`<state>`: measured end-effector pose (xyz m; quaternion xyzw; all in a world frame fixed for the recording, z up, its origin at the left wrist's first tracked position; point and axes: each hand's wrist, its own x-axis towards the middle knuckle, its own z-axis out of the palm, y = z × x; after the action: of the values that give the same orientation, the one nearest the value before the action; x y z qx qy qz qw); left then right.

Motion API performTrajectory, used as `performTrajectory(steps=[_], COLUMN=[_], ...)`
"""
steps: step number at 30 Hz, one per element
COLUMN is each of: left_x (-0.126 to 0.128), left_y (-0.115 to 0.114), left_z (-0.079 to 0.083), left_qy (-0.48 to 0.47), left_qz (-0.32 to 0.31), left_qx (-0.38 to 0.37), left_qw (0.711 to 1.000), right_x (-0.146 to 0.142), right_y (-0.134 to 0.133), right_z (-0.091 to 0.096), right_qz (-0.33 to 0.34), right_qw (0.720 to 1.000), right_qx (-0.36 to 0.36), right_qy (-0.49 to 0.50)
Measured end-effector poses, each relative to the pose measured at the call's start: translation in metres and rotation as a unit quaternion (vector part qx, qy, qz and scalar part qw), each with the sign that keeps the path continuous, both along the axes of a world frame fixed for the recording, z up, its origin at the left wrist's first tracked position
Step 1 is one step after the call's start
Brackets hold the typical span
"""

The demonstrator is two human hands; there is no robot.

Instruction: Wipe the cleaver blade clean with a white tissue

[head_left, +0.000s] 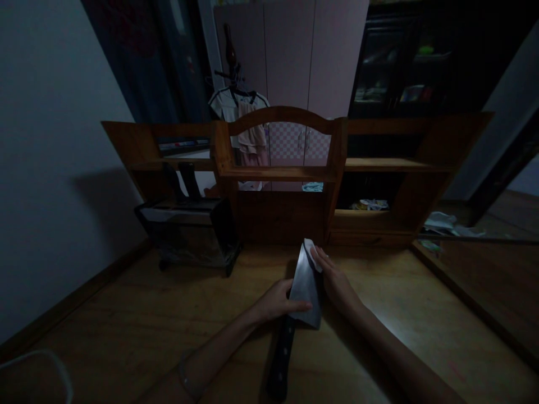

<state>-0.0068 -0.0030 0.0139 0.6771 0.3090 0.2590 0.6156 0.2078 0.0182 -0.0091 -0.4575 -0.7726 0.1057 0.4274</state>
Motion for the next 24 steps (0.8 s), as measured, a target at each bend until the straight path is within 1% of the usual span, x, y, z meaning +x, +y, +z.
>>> performTrajectory(steps=[4,7,10,12,13,15,18,19,21,24], left_x=[-0.001,-0.001,-0.001,0.000,0.000,0.001,0.000,0.000,0.000,-0.001], left_y=[0.000,0.000,0.001,0.001,0.001,0.001,0.001,0.001,0.001,0.001], left_z=[-0.001,-0.003,-0.004,-0.004,-0.004,-0.003,-0.003,-0.003,-0.004,-0.005], left_qy=[-0.004,-0.003,0.010,0.014,0.011,-0.001,-0.004,0.000,0.009,0.000], left_qz=[0.002,-0.003,0.011,0.020,0.018,0.002,0.002,0.009,0.016,0.013], left_qx=[-0.004,0.014,0.046,0.052,0.049,0.032,0.014,0.011,0.008,0.007], left_qw=[1.000,1.000,0.999,0.998,0.999,1.000,1.000,1.000,1.000,1.000], right_x=[-0.008,-0.023,-0.034,-0.034,-0.031,-0.019,0.001,0.006,0.011,0.006], right_y=[-0.007,-0.023,-0.039,-0.043,-0.042,-0.035,-0.020,-0.016,-0.010,-0.008], right_z=[0.005,0.016,0.028,0.032,0.032,0.027,0.013,0.009,0.002,-0.003], right_qz=[0.021,0.072,0.137,0.162,0.164,0.144,0.068,0.053,0.037,0.036], right_qw=[0.999,0.994,0.987,0.982,0.981,0.984,0.994,0.995,0.996,0.996], right_qx=[-0.041,-0.078,-0.084,-0.095,-0.101,-0.103,-0.082,-0.078,-0.074,-0.062], right_qy=[0.027,0.027,0.000,-0.020,-0.024,-0.008,0.030,0.027,0.030,0.058])
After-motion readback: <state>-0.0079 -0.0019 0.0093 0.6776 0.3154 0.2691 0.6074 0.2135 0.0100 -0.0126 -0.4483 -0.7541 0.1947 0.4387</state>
